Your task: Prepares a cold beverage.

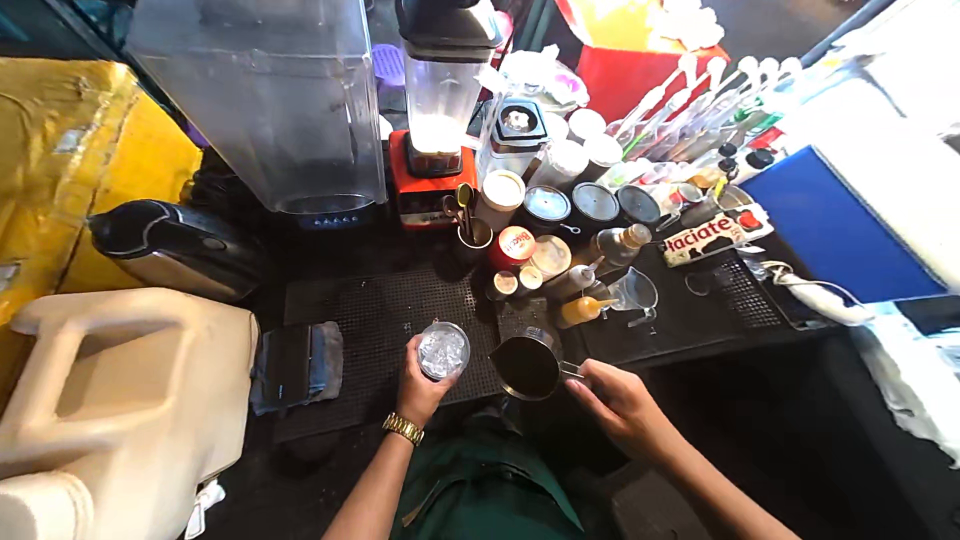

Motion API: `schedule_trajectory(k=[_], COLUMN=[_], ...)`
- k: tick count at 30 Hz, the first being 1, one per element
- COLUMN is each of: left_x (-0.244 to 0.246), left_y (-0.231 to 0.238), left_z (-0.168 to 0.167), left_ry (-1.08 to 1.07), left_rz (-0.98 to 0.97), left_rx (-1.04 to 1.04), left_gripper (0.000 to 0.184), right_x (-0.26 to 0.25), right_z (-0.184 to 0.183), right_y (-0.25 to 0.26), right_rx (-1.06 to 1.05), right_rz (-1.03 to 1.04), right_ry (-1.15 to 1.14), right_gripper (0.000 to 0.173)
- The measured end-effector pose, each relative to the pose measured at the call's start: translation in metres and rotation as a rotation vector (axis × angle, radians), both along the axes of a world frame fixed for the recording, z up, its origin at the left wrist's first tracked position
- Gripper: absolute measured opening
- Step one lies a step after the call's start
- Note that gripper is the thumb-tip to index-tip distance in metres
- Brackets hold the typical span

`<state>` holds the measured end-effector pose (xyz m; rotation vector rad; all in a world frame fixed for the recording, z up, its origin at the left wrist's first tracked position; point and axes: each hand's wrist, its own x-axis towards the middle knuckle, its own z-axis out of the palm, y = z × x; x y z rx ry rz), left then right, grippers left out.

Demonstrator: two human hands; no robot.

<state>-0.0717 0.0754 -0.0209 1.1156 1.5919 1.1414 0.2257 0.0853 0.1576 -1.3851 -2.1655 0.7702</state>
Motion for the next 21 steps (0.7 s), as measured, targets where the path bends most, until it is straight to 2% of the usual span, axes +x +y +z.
schedule_trajectory(k=[4,7,11,13,16,21], left_x=[-0.01,-0.022,-0.043,-0.053,-0.064,-0.069], left_y=[-0.011,-0.035,-0.083,-0.108,-0.137,-0.169], left_z=[-0.01,-0.008,-0.016,-0.023,-0.031,-0.046], left_ry=[0.053,0.159,0.323,0.365,0.363,0.342], left_rz=[-0.048,0.008,0.142,0.193,0.275,0.388], left_rx=[0.008,-0.015,0.106,0.15,0.123,0.003], left_gripper=[0.109,0.1,0.061,0.048,0.042,0.043], right_x=[0.006,-0.003,-0.025,-0.034,-0.046,-0.065], right_z=[0.01,0.016,0.02,0.021,0.023,0.031], right_y=[0.011,0.021,0.033,0.038,0.045,0.055], right_rx=[-0.029,-0.007,0.084,0.087,0.095,0.087], right_rz=[0.066,0.108,0.173,0.199,0.241,0.305], right_ry=[-0.03,-0.169,-0.348,-0.423,-0.527,-0.629], right_gripper=[0.035,0.039,0.043,0.046,0.048,0.046])
